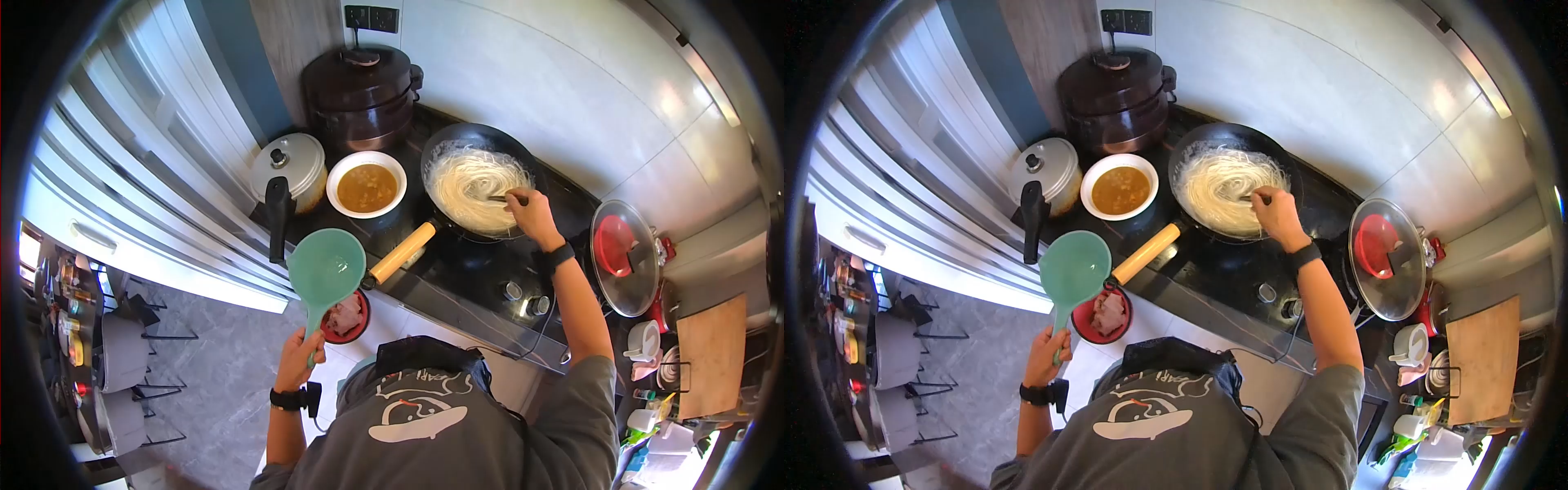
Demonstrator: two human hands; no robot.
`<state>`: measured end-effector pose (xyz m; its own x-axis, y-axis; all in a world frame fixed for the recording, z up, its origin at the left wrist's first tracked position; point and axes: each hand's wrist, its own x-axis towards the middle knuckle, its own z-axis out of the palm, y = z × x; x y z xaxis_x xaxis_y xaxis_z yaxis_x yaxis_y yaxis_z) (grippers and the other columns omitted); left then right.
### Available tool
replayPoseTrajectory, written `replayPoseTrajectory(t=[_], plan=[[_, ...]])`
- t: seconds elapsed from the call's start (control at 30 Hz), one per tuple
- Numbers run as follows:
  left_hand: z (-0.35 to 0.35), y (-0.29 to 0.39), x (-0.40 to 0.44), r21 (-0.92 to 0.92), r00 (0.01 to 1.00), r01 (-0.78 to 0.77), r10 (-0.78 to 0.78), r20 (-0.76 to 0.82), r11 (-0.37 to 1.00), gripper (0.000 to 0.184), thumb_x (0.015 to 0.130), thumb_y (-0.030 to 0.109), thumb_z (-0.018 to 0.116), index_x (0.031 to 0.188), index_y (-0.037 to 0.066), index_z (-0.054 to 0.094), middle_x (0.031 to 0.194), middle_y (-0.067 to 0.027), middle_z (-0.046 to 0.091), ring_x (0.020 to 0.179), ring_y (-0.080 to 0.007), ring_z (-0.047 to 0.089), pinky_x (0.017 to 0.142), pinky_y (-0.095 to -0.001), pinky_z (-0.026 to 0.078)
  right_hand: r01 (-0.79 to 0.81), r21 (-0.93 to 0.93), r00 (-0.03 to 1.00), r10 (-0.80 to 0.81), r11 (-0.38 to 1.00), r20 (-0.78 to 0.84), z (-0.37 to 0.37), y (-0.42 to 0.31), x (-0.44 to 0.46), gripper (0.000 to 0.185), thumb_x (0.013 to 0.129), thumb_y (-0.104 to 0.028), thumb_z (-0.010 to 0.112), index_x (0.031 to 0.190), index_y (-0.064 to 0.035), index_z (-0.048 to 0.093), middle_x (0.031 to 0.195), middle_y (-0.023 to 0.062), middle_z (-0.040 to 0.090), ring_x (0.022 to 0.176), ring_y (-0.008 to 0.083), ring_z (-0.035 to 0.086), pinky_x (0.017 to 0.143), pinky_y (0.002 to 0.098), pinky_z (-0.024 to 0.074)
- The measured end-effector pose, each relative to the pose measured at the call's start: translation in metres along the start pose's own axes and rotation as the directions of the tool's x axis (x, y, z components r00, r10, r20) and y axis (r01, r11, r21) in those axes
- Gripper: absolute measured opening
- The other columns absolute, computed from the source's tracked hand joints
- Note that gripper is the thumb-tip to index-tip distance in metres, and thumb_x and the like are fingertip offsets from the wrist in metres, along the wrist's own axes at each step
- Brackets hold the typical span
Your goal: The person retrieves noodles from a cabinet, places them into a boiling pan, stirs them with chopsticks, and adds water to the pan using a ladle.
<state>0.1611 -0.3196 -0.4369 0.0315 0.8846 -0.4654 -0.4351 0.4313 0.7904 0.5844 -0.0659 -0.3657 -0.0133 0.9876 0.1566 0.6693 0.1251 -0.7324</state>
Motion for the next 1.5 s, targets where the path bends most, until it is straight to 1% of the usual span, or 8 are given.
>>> replayPoseTrajectory(t=[0.37,0.5,0.77,0.9,1.17,1.3,1.43,1.5], plan=[[-0.024,-0.038,0.068,0.037,0.989,-0.129,0.131,-0.073,0.991,0.011,0.088,0.014,0.052,0.081,0.005,0.05,0.065,0.0002,0.048,0.048,-0.0064,0.043,0.044,-0.0202,0.033,0.048,-0.043,0.998,-0.046,0.998,0.053,-0.019,-0.007,-0.015,0.017,0.078,-0.011,0.057,0.084,0.0053,0.061,0.072,0.0139,0.063,0.063,0.0181,0.064,0.059,0.0288,0.0487],[-0.034,-0.038,0.089,-0.021,0.978,-0.207,0.207,-0.033,0.978,0.01,0.088,0.015,0.051,0.086,0.005,0.05,0.064,0.0007,0.047,0.05,-0.0071,0.043,0.046,-0.0215,0.035,-0.098,0.541,0.994,0.106,0.835,0.016,-0.007,0.015,0.002,0.017,0.083,-0.011,0.056,0.088,0.0048,0.061,0.071,0.0075,0.062,0.068,0.0116,0.062,0.06,0.0229,0.0475],[-0.036,-0.035,0.105,0.035,0.967,-0.241,0.243,-0.073,0.97,0.02,0.088,0.026,0.052,0.088,0.006,0.053,0.07,-0.0017,0.052,0.055,-0.0097,0.05,0.048,-0.0217,0.04,0.053,0.148,0.998,-0.055,0.988,0.013,-0.011,-0.01,-0.012,0.017,0.079,-0.011,0.058,0.089,0.003,0.062,0.074,0.011,0.064,0.066,0.0132,0.061,0.062,0.0253,0.047],[-0.033,-0.032,0.091,-0.153,0.997,-0.047,0.037,-0.069,0.987,0.058,0.087,0.057,0.033,0.103,0.005,0.052,0.083,-0.007,0.06,0.064,-0.0148,0.056,0.057,-0.0267,0.045,0.078,0.102,0.962,-0.048,0.992,-0.27,0.0,0.029,0.019,0.015,0.078,-0.009,0.058,0.086,0.0029,0.061,0.073,0.0124,0.063,0.068,0.0157,0.061,0.064,0.0269,0.047],[-0.137,-0.14,0.062,0.044,0.885,0.312,-0.274,-0.377,0.949,0.071,0.084,0.064,0.03,0.115,0.002,0.043,0.094,-0.0131,0.061,0.076,-0.0203,0.061,0.062,-0.0295,0.046,0.074,0.206,0.997,-0.069,0.976,-0.033,-0.02,-0.01,0.005,0.019,0.083,-0.015,0.056,0.086,0.003,0.061,0.069,0.0068,0.061,0.07,0.0128,0.061,0.064,0.0254,0.0465],[-0.197,-0.248,0.029,0.404,0.812,0.538,-0.325,-0.486,0.74,0.049,0.087,0.047,0.031,0.101,0.003,0.048,0.08,-0.0118,0.063,0.071,-0.0241,0.062,0.062,-0.0388,0.047,0.167,-0.014,0.983,-0.168,0.986,-0.071,0.001,0.033,0.012,0.022,0.083,-0.02,0.058,0.089,0.0014,0.061,0.072,0.0126,0.062,0.071,0.0202,0.062,0.067,0.0286,0.0464],[-0.221,-0.322,-0.029,0.963,0.945,0.267,-0.205,-0.256,0.029,0.045,0.087,0.034,0.029,0.074,0.005,0.06,0.069,-0.0123,0.064,0.068,-0.0297,0.062,0.064,-0.0434,0.048,0.044,0.052,0.969,-0.056,0.998,0.24,-0.03,-0.038,-0.021,0.027,0.085,-0.023,0.057,0.08,0.0032,0.061,0.062,0.0118,0.059,0.06,0.0148,0.06,0.056,0.0267,0.0448],[-0.21,-0.334,-0.045,0.966,0.941,0.257,-0.232,-0.248,0.006,0.042,0.085,0.035,0.033,0.074,0.005,0.061,0.07,-0.0129,0.064,0.069,-0.03,0.062,0.064,-0.0426,0.047,-0.002,0.199,0.988,-0.029,0.98,0.154,-0.037,-0.044,-0.015,0.032,0.086,-0.025,0.055,0.076,0.0044,0.06,0.057,0.0089,0.057,0.055,0.0106,0.058,0.052,0.0243,0.043]])
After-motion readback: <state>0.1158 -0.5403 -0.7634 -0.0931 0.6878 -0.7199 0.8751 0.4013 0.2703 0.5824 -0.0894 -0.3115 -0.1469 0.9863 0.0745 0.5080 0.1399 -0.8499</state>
